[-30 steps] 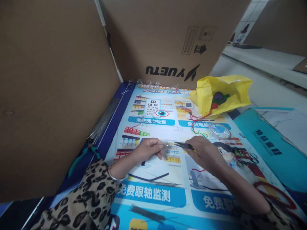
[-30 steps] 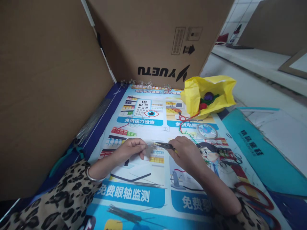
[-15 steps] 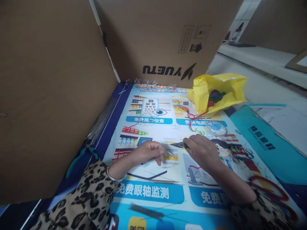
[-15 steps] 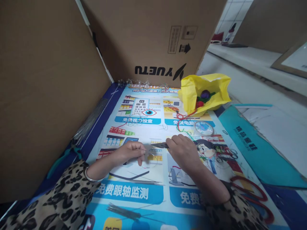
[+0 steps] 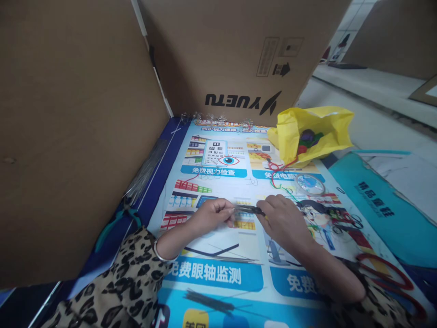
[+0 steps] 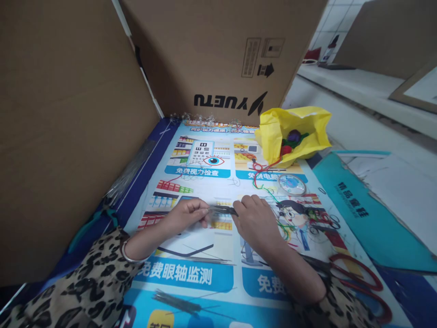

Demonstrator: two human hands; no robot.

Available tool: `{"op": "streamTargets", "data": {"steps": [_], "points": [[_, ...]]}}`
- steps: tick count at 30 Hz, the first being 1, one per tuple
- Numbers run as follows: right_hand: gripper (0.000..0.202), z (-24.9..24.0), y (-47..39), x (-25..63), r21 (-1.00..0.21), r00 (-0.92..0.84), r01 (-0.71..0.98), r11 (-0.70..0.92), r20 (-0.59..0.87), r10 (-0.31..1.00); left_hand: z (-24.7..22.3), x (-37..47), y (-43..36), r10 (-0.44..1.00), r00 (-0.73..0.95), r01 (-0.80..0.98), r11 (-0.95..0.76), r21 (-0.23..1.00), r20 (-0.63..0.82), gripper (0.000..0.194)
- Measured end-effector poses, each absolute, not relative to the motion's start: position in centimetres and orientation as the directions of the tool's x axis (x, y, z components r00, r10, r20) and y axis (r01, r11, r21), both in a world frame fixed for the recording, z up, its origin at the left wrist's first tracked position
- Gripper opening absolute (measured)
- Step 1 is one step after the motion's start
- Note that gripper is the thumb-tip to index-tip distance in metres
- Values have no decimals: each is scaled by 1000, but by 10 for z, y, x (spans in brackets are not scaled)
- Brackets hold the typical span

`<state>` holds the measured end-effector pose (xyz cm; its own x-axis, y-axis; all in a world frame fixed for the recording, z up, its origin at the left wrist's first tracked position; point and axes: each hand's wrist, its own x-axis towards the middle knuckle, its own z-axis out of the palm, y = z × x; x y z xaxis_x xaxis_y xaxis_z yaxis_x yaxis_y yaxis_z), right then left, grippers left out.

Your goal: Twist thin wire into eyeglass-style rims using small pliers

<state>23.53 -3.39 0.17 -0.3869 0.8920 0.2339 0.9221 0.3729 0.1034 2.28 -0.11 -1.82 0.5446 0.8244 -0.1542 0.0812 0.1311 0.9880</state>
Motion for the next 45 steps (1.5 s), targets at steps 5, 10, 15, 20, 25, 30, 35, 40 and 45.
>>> {"op": "streamTargets", "data": {"steps": [5,10,15,20,25,30,35,40,45], "points": [[11,-3,-34,233,127,-408,913,389,232,883,-18,24,-2,817,549,85,156,984,-177,24],[10,-3,-34,231,182,-412,909,375,264,872,-20,23,-1,802,565,62,194,979,-195,28],[9,-4,-35,230,235,-432,897,374,293,853,-21,22,0,795,562,54,240,969,-229,30],[10,-5,-34,230,252,-434,894,369,294,851,-21,22,0,787,570,55,249,967,-235,31],[10,-9,-33,228,236,-426,899,370,273,862,-17,22,-2,786,568,56,260,964,-245,30],[7,-12,-33,227,218,-413,905,366,236,880,-15,23,-2,779,574,48,274,960,-251,26],[6,-15,-33,226,198,-408,908,370,207,889,-17,22,-2,774,580,50,276,960,-253,23],[6,-17,-33,225,177,-408,909,378,193,892,-18,22,-2,776,580,59,263,963,-247,21],[9,-18,-33,225,172,-408,909,381,171,897,-18,21,-1,777,587,58,240,969,-227,19]]}}
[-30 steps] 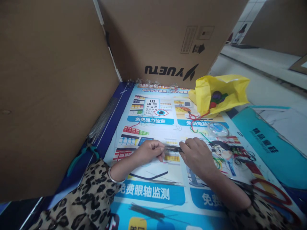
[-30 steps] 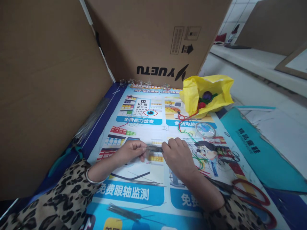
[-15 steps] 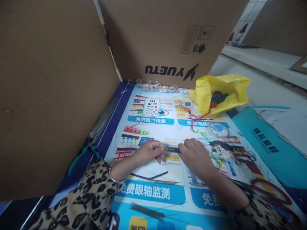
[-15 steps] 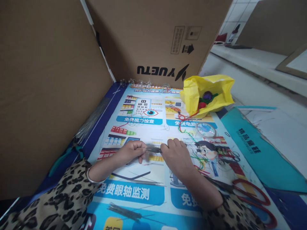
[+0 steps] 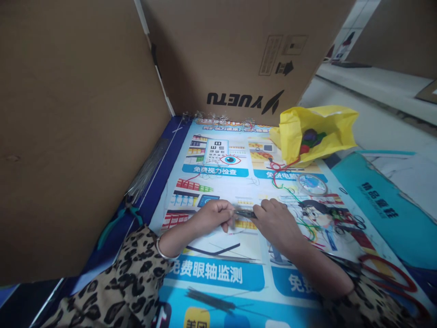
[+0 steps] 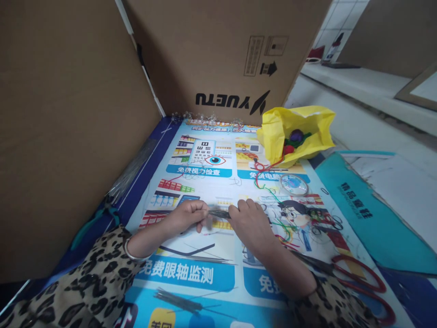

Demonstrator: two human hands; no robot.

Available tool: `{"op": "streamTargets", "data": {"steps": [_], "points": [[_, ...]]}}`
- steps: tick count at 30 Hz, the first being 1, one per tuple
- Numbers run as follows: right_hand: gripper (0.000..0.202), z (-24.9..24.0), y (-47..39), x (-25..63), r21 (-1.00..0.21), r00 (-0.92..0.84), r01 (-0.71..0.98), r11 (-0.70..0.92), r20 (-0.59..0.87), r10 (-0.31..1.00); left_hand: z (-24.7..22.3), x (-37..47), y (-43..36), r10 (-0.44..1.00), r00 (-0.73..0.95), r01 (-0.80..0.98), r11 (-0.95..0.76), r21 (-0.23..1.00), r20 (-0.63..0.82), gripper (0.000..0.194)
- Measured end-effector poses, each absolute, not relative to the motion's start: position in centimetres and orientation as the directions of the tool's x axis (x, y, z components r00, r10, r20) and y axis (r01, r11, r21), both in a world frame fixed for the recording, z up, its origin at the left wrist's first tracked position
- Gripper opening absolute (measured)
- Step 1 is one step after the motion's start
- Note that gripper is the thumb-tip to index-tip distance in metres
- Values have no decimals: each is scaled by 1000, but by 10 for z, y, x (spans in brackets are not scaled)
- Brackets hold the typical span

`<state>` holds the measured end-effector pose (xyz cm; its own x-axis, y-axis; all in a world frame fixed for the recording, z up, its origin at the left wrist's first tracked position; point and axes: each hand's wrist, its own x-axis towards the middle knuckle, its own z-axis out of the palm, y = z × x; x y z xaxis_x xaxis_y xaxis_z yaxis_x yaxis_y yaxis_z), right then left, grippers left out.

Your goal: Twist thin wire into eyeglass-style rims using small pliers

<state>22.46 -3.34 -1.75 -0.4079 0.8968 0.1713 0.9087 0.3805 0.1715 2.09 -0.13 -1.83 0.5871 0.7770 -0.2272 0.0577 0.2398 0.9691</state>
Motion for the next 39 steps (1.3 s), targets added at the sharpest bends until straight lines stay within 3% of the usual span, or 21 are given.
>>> {"op": "streamTargets", "data": {"steps": [17,39], "points": [[12,-18,-35,223,157,-401,912,380,136,906,-21,20,0,769,598,77,223,972,-224,14],[7,-3,-33,226,199,-441,890,410,154,884,-21,15,3,681,715,65,161,985,-159,24]]}}
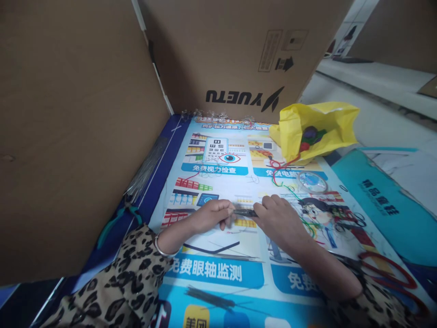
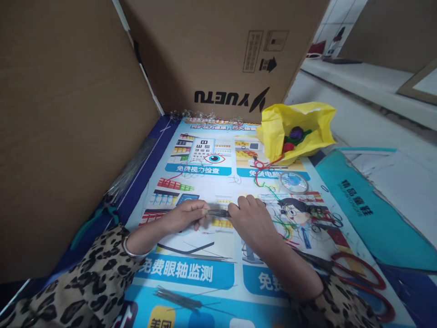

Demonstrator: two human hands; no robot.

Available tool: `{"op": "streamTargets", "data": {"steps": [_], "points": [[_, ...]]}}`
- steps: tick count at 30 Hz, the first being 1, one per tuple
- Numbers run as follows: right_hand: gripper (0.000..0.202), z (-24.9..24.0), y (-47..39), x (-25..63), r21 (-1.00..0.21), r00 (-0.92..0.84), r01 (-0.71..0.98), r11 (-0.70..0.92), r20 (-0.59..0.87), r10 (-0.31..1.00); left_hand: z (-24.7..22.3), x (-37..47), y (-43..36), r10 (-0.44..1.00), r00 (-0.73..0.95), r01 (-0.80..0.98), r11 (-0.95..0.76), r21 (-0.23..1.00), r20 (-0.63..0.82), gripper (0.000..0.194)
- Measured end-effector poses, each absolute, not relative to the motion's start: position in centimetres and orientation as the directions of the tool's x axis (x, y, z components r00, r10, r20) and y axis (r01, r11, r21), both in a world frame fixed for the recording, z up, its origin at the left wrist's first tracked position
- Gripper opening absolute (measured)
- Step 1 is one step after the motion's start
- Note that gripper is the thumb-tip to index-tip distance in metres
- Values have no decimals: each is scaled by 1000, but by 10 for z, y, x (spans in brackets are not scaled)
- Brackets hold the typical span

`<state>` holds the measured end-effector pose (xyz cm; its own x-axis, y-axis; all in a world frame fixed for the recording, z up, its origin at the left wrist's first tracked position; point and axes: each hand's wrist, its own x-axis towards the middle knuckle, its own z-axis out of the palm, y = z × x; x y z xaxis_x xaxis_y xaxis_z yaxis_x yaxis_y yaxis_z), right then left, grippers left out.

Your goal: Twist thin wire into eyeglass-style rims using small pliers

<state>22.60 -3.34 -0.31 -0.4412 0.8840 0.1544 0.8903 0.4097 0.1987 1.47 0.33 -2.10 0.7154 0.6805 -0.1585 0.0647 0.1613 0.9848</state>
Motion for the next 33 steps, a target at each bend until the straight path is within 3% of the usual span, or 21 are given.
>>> {"op": "streamTargets", "data": {"steps": [21,29,33], "points": [[21,-10,-35,221,160,-394,913,375,106,913,-19,16,2,708,681,73,187,980,-186,25],[21,-19,-30,234,23,-348,937,349,152,925,-23,19,6,869,438,74,220,973,-230,19],[25,-27,-28,236,-196,-270,927,320,244,931,-23,18,7,936,295,-30,208,978,-190,19]]}}
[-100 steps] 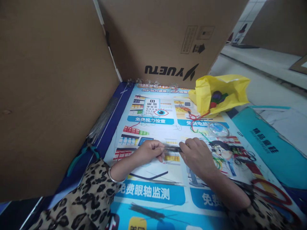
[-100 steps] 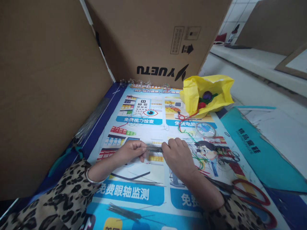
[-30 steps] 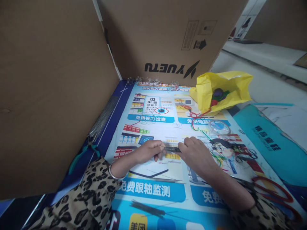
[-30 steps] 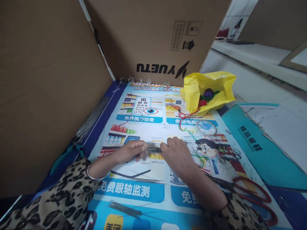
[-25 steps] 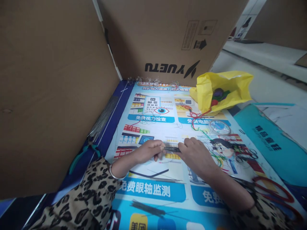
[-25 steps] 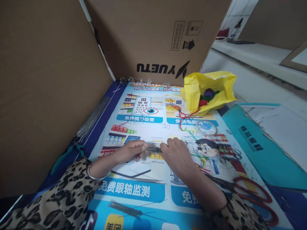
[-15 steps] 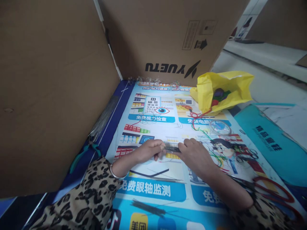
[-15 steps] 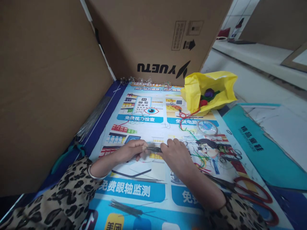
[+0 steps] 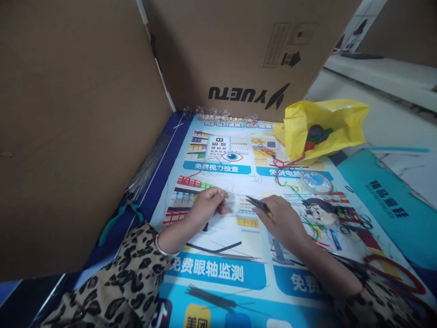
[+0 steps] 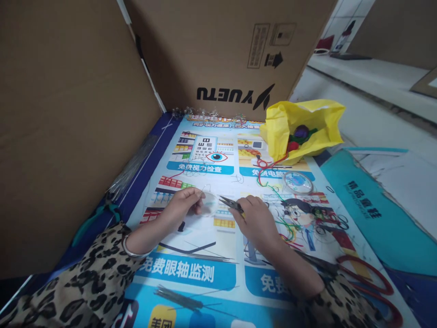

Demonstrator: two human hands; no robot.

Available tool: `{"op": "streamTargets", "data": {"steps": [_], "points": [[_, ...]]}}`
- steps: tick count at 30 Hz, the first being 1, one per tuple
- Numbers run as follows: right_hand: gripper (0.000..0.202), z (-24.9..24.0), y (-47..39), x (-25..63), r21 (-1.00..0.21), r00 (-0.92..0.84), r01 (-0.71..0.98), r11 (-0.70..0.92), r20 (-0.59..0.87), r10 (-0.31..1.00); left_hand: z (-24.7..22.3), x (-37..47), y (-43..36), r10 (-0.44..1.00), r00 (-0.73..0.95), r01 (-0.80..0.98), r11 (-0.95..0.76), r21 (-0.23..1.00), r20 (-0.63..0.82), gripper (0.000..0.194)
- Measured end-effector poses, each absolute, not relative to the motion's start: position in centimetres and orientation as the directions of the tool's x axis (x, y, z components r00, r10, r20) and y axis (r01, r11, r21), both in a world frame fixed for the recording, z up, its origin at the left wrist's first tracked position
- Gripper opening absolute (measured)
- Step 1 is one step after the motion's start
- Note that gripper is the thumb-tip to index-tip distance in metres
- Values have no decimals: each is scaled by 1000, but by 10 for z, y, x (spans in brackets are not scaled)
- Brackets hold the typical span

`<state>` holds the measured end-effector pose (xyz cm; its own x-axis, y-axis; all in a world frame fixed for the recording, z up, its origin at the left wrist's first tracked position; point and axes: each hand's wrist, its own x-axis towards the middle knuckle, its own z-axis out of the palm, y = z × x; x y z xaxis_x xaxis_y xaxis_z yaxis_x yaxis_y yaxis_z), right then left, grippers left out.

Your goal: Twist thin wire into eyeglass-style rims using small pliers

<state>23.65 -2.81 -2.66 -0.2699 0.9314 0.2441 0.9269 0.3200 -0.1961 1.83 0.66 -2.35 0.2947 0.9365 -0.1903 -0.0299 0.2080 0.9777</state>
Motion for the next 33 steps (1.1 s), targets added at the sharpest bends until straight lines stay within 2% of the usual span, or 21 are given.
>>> {"op": "streamTargets", "data": {"steps": [2,4,7,15,25,33], "points": [[28,-29,-29,231,-295,-243,897,328,291,925,-21,20,4,947,256,-74,219,973,-194,19],[32,-29,-31,223,-335,-250,870,361,330,910,-18,23,1,952,225,-120,240,963,-210,17],[37,-29,-34,213,-346,-285,842,413,364,887,-13,27,-3,948,212,-168,274,947,-237,15],[34,-33,-34,214,-353,-301,819,453,407,862,-11,30,-7,913,289,-221,354,909,-286,20],[36,-32,-29,225,-384,-290,805,453,412,864,-8,27,-7,888,337,-193,390,900,-313,21],[33,-29,-23,230,-458,-226,794,400,389,893,-10,30,-12,737,553,-55,497,866,-388,20]]}}
